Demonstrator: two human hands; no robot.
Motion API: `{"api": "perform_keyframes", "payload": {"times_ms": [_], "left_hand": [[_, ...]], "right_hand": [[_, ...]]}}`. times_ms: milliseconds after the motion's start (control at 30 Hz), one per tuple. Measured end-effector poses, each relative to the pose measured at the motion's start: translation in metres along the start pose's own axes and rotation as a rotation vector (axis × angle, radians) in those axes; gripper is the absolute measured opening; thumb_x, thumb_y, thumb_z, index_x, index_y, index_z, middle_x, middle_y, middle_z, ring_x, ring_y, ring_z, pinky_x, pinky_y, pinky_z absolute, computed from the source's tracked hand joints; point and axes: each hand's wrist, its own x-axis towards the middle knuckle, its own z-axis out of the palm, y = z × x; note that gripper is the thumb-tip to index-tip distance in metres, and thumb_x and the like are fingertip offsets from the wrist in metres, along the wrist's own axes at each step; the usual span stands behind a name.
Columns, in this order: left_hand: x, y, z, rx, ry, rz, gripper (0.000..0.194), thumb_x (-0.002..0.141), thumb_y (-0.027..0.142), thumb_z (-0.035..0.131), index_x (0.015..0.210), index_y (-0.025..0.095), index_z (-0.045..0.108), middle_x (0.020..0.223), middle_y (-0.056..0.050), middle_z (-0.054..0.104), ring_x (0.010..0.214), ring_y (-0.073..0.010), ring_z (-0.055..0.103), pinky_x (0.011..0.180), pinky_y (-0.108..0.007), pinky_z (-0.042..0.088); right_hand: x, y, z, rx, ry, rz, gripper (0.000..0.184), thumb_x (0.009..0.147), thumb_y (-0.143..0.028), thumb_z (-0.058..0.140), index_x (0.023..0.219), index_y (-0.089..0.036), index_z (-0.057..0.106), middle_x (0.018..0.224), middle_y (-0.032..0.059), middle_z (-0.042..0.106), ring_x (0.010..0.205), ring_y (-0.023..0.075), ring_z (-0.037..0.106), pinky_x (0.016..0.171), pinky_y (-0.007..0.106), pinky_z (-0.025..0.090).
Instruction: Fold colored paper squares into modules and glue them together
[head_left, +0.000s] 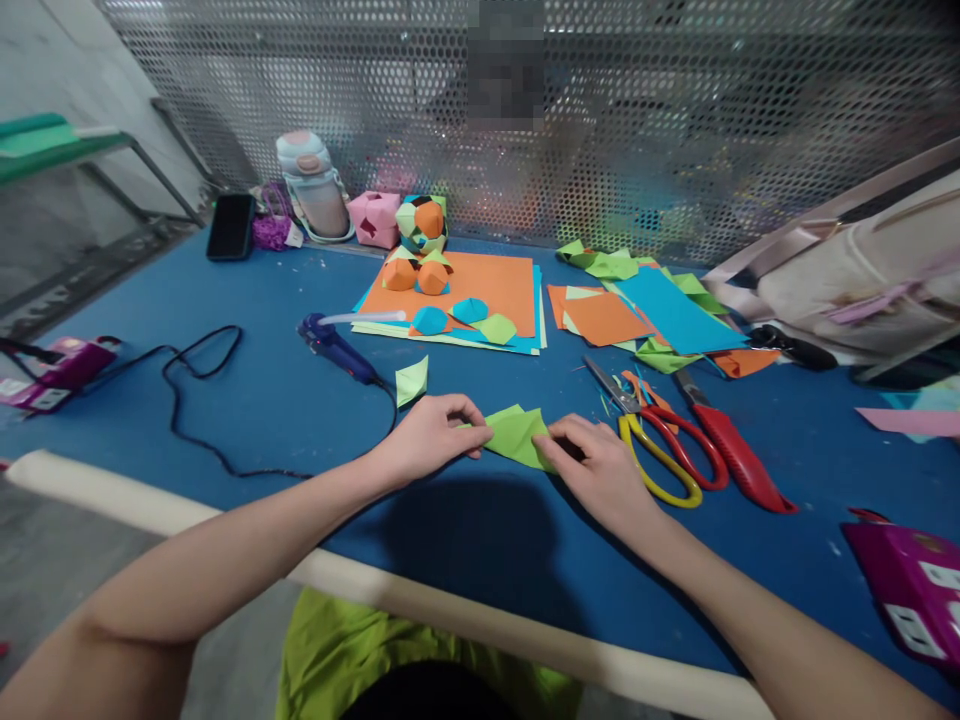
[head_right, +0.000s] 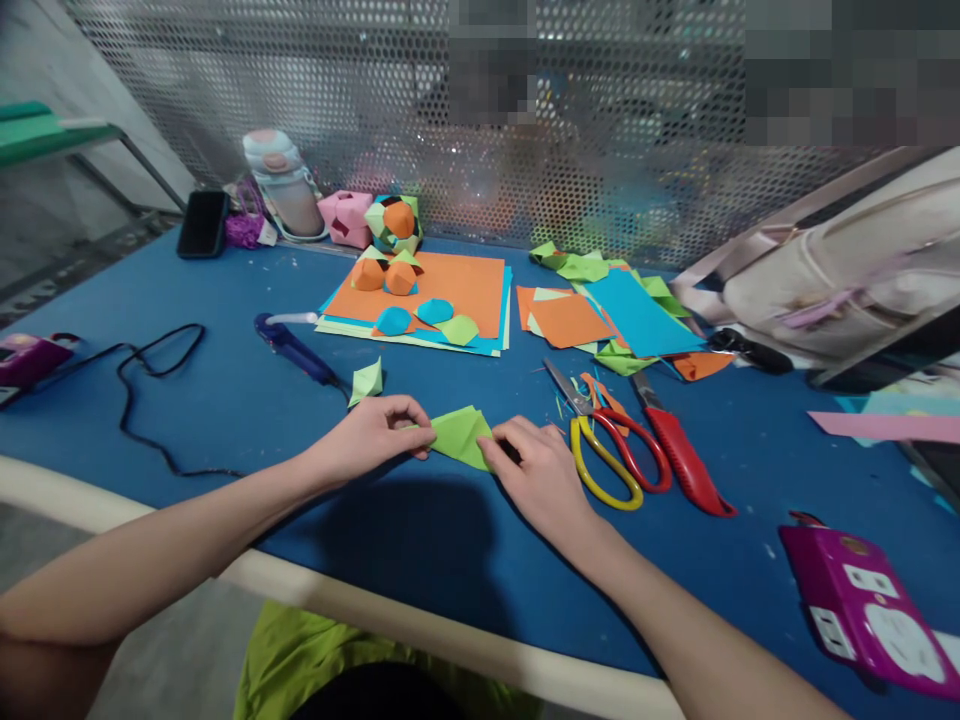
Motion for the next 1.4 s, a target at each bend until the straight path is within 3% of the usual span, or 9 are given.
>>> {"api": "perform_keyframes", "payload": {"times_ms": [233,500,733,867,1000,1133,1233,1300,1400], "left_hand": [[0.0,-0.002,0.001,0.157,0.014,0.215,0.009,0.068,0.017,0.063,0.06,0.015,0.067,0.077,-0.003,0.061,0.071,-0.0127,0.058,0.066,-0.022,0.044],[0.0,-0.001,0.001,0.184,-0.039,0.186,0.009,0.068,0.019,0.062,0.066,0.014,0.07,0.086,-0.004,0.062,0.072,-0.0123,0.057,0.063,-0.021,0.043],[-0.001,-0.001,0.0,0.207,-0.052,0.17,0.01,0.068,0.018,0.061,0.062,0.014,0.069,0.086,-0.003,0.061,0.067,-0.0102,0.056,0.058,-0.02,0.041],[0.0,-0.002,-0.001,0.213,-0.078,0.187,0.01,0.068,0.017,0.061,0.065,0.013,0.07,0.085,-0.003,0.06,0.066,-0.0096,0.055,0.058,-0.02,0.04],[0.0,-0.004,-0.001,0.242,-0.104,0.223,0.012,0.069,0.016,0.059,0.064,0.013,0.069,0.083,-0.003,0.059,0.067,-0.0097,0.055,0.059,-0.019,0.04],[0.0,-0.004,0.0,0.242,-0.098,0.223,0.011,0.068,0.015,0.059,0.065,0.013,0.069,0.083,-0.003,0.059,0.063,-0.0087,0.053,0.054,-0.019,0.038],[0.0,-0.004,0.0,0.239,-0.097,0.223,0.011,0.068,0.014,0.058,0.066,0.013,0.069,0.083,-0.003,0.059,0.061,-0.0078,0.052,0.052,-0.019,0.038],[0.0,-0.005,0.0,0.236,-0.089,0.233,0.011,0.068,0.014,0.058,0.066,0.013,0.069,0.083,-0.003,0.059,0.06,-0.0074,0.051,0.052,-0.019,0.038],[0.0,-0.006,0.001,0.205,-0.067,0.253,0.011,0.068,0.014,0.059,0.065,0.014,0.069,0.083,-0.003,0.06,0.06,-0.0076,0.052,0.052,-0.019,0.039]], "right_hand": [[0.003,-0.007,-0.006,0.255,-0.108,-0.065,0.015,0.086,-0.027,0.054,0.074,-0.02,0.061,0.076,-0.0006,0.065,0.073,0.0143,0.057,0.07,0.031,0.035],[0.003,-0.008,-0.007,0.209,-0.176,-0.064,0.027,0.089,-0.03,0.049,0.065,-0.019,0.059,0.058,-0.0023,0.056,0.059,0.0131,0.049,0.067,0.03,0.035],[0.003,-0.011,-0.009,0.2,-0.231,0.05,0.024,0.086,-0.031,0.05,0.068,-0.02,0.062,0.059,-0.0005,0.057,0.063,0.0157,0.048,0.067,0.03,0.036],[0.002,-0.014,-0.01,0.229,-0.222,0.071,0.015,0.083,-0.031,0.053,0.085,-0.021,0.065,0.073,0.0013,0.063,0.072,0.0175,0.052,0.07,0.031,0.038],[0.0,-0.016,-0.008,0.219,-0.278,-0.031,0.028,0.087,-0.033,0.049,0.065,-0.02,0.06,0.061,0.0001,0.058,0.064,0.0158,0.05,0.069,0.032,0.036],[-0.002,-0.017,-0.008,0.213,-0.228,-0.023,0.02,0.086,-0.035,0.051,0.088,-0.021,0.065,0.075,0.0029,0.064,0.072,0.0181,0.054,0.072,0.033,0.038],[-0.003,-0.019,-0.009,0.269,-0.184,0.007,0.029,0.085,-0.037,0.052,0.109,-0.022,0.059,0.097,0.0054,0.067,0.084,0.0195,0.056,0.078,0.034,0.04],[-0.004,-0.021,-0.01,0.297,-0.164,0.03,0.025,0.084,-0.037,0.052,0.102,-0.022,0.061,0.095,0.0048,0.067,0.084,0.0194,0.057,0.077,0.033,0.041],[-0.004,-0.022,-0.009,0.303,-0.172,0.041,0.024,0.085,-0.037,0.05,0.07,-0.021,0.06,0.071,0.0018,0.065,0.072,0.0176,0.055,0.068,0.03,0.042]]}}
